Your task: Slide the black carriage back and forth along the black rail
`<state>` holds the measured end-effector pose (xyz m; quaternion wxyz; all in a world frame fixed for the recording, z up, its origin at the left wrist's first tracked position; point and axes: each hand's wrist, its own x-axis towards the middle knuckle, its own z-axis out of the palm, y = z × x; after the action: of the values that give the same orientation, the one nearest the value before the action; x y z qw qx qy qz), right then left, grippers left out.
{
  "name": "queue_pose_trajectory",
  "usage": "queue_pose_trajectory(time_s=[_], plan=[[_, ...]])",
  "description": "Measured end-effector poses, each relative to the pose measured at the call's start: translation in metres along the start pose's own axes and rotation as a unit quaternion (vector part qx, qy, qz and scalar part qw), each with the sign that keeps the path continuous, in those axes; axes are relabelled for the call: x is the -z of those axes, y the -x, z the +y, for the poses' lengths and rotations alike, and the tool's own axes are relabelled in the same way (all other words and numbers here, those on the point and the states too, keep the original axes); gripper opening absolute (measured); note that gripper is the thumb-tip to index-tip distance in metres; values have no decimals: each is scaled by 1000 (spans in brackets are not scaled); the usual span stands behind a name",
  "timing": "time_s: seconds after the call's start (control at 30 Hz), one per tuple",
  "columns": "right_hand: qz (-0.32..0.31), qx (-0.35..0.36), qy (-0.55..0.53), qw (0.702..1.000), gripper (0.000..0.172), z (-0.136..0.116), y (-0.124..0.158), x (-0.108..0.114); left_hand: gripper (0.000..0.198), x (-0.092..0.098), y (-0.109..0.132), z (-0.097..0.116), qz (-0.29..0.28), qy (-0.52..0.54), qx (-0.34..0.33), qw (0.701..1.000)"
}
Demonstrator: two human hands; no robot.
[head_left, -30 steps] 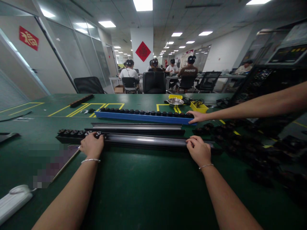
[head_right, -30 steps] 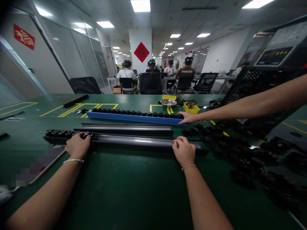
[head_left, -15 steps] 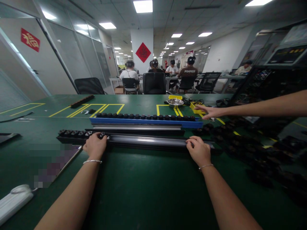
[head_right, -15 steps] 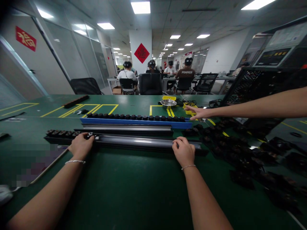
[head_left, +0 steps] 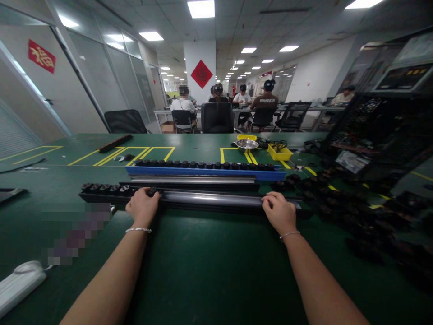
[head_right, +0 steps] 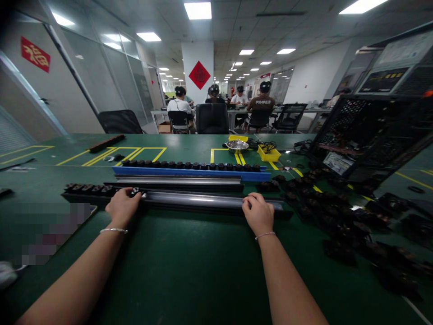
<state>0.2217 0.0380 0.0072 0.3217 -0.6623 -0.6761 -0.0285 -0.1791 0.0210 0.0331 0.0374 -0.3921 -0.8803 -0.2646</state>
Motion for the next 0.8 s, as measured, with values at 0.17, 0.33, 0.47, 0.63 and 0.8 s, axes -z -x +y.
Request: queue_pose_trajectory(time_s=[0.17, 0.33, 0.47, 0.63, 0.8], plan=[[-2, -1, 4, 1000, 25, -1, 0, 1, 41, 0, 2, 1, 1, -3, -4, 1000], [-3, -2, 7, 1000, 25, 0, 0, 0, 40, 0, 4, 2, -3, -4, -11, 1000], [-5, 2, 5, 1000, 26, 0, 0, 0, 40, -1, 10, 8, -1, -5, -20, 1000], [-10, 2, 3, 1000, 27, 0, -1, 1, 39, -2, 16, 14, -2, -2, -29, 1000], [-3, 7, -2, 1000, 26, 0, 0, 1, 38, -1, 18, 16, -5, -1, -29, 1000]])
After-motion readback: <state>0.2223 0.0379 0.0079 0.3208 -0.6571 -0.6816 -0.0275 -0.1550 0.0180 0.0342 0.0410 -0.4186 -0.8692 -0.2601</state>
